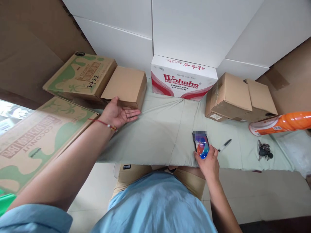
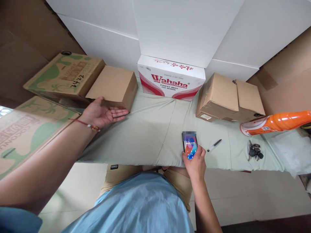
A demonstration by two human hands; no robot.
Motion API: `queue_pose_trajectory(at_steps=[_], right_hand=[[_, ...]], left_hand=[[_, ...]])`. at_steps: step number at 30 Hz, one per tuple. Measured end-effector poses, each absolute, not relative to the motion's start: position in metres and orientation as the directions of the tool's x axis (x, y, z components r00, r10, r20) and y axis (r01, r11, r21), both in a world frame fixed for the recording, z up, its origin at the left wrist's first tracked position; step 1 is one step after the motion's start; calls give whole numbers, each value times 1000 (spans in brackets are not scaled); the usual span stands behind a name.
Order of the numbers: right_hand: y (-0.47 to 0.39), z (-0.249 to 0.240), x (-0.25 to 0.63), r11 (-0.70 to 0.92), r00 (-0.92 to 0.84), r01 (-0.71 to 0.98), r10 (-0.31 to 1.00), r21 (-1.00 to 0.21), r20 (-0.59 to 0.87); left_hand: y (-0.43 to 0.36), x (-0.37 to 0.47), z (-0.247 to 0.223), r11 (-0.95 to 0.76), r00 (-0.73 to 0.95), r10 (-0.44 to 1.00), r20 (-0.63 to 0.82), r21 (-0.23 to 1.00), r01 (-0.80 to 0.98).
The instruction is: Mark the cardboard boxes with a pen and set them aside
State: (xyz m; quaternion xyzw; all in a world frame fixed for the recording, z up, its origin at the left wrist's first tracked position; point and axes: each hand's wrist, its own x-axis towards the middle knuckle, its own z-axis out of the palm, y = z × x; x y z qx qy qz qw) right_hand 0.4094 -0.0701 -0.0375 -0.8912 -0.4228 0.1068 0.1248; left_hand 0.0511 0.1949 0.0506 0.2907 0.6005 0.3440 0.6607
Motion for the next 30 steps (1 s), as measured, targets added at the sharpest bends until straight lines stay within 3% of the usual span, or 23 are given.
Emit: queue_pose_trajectory(at_steps=[4, 5, 6, 8, 11, 15, 18, 21, 23, 26, 28, 30], right_hand=[[-72, -39, 408, -603, 618, 746, 785, -282, -43], [-72, -39, 410, -605, 620, 752, 784, -262, -31], [-72, -39, 412, -608, 622, 757, 783, -240, -20], [-73, -40, 418, -612, 626, 763, 780, -209, 3], [-73, -40, 432, -631, 646, 753, 763, -187, 28], [-72, -38, 445, -687, 695, 709, 719, -163, -6], [-75, -39, 446, -706, 712, 690, 702, -160, -24], [-78, -39, 447, -688, 699, 701, 715, -186, -13], [-76, -34, 455, -665, 697, 697, 717, -267, 33], [-59, -13, 486, -617, 761, 593, 640, -517, 107], [-35, 9, 513, -542, 824, 433, 562, -720, 72], [-3, 34, 538, -435, 843, 203, 533, -877, -69]], left_hand=[[123, 49, 29, 447, -96, 890, -445, 895, -4], [100, 44, 20, 409, -123, 909, -399, 910, 68], [78, 36, 11, 316, -115, 948, -295, 904, 286], [41, 17, -6, 104, -88, 994, -65, 809, 578], [11, -12, -24, -29, -84, 987, 135, 672, 740], [22, -29, -28, 125, -253, 965, 66, 732, 670], [48, -27, -19, 156, -272, 962, -6, 832, 533], [69, -20, -13, 184, -304, 953, -18, 830, 527], [73, -14, -17, 139, -271, 962, 39, 783, 606], [64, -5, -35, -22, -124, 980, 155, 706, 708], [54, 1, -51, -83, -42, 984, 175, 645, 759], [45, 5, -65, -125, 18, 982, 188, 578, 806]])
